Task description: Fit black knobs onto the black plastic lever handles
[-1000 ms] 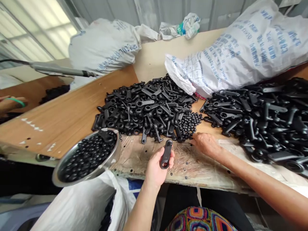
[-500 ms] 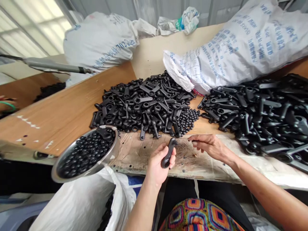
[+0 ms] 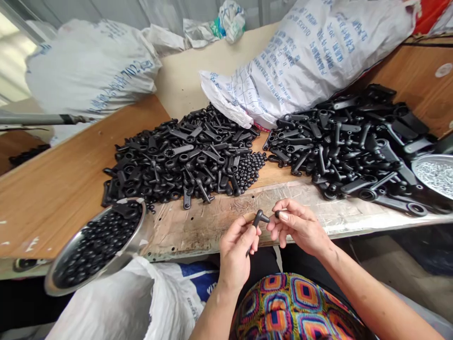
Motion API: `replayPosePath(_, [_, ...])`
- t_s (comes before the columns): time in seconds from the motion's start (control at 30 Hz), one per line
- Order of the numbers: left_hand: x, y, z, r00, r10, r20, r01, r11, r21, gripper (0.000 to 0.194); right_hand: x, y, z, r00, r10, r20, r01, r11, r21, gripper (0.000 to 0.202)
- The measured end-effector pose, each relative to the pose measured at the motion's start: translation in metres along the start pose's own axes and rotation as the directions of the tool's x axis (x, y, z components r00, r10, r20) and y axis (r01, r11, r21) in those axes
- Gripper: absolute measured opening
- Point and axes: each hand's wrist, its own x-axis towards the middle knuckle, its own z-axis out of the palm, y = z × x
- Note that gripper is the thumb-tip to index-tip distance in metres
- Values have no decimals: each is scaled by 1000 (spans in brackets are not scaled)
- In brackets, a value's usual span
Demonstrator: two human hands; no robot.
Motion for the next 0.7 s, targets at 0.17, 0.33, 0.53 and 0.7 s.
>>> replayPosePath(0.17, [-2,-10,6,987,129,-99,-113,982,148,32,-5,13,0,998,16,-62,-9,993,117,18])
replayPosePath(0.33, [-6,-15,8,964,207,-166,-164,957,239,33,-4,21,-1,989,27,-144,5,976,217,15])
replayPosePath(0.53, [-7,-21,3,960,215,-177,-156,941,299,34,-4,23,5,993,65,-95,-35,956,290,19])
replayPosePath(0.7, [-8,-24,-7,969,180,-168,-121,942,314,36,-3,28,9,995,66,-81,-37,947,318,17])
